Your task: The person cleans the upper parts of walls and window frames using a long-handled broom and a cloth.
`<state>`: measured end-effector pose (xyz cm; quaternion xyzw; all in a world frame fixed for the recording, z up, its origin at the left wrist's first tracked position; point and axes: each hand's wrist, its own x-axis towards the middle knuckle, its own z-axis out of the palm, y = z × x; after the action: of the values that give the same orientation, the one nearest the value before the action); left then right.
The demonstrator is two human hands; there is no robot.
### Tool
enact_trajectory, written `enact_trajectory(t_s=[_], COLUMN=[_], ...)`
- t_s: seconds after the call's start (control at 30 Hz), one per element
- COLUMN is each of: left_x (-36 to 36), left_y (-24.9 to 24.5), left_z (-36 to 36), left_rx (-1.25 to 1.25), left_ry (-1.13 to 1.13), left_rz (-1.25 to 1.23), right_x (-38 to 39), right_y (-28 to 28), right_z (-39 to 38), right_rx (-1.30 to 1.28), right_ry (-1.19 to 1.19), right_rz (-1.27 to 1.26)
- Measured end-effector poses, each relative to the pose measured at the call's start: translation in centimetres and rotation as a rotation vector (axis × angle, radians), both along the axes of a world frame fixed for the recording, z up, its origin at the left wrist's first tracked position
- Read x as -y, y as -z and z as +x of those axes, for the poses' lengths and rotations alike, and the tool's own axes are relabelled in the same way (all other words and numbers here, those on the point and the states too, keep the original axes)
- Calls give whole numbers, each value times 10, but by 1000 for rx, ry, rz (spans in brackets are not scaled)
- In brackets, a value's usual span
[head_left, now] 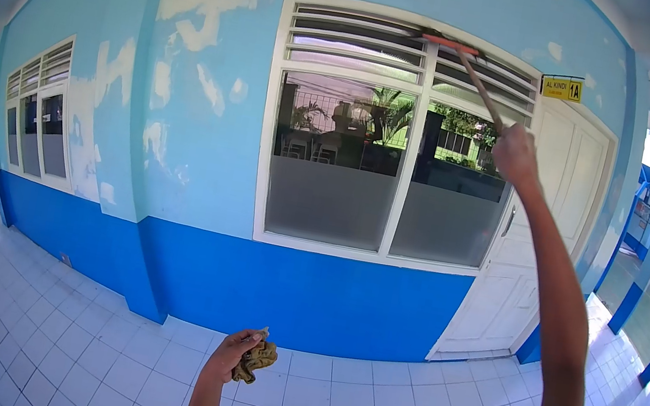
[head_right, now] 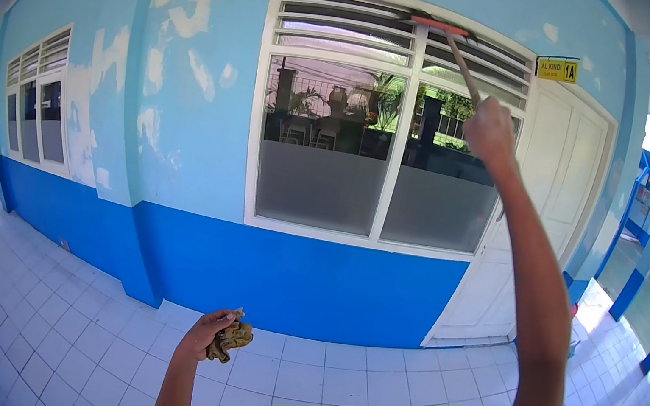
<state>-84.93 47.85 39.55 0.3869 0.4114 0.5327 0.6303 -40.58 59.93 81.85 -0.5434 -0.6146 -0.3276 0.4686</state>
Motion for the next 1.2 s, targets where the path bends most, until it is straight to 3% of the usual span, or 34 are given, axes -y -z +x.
enact_trajectory(t_s=[0.07,0.1,0.2,0.27,0.33,0.4,0.53,0.63,0.7,0.8,1.0,1.07,1.2], left_x=[-6,-6,-8,-23,-31,-31,-33,-32,-40,-44,-61,-75,-103], left_y=[-7,-17,-41,-48,-66,-90,-87,-62,-40,-27,-21,-13,-14], left_z=[3,6,27,46,68,87,93,61,37,19,-10,-26,-59], left_rx=[1,3,-74,-68,-91,-132,-221,-470,-440,-298,-345,-441,-348], left_ry=[48,49,68,163,203,228,228,233,194,165,126,89,72], left_rz=[113,139,115,128,160,99,218,186,137,63,80,55,42], right_x=[-12,-26,-20,-18,10,39,52,40,22,1,-108,-149,-209], right_y=[46,64,125,136,134,146,167,182,193,180,86,55,3], right_z=[-20,-27,-65,-67,-65,-85,-94,-97,-106,-134,-84,-52,5], right_rx=[-81,-248,-373,-414,-1060,-1100,-1239,-1061,-851,-920,-861,-821,-701], right_ry=[-18,-130,-352,-435,-1115,-1136,-1299,-1250,-1173,-1187,-820,-815,-584], right_rz=[-37,-130,-217,-246,-614,-617,-565,-417,-399,-410,68,143,227])
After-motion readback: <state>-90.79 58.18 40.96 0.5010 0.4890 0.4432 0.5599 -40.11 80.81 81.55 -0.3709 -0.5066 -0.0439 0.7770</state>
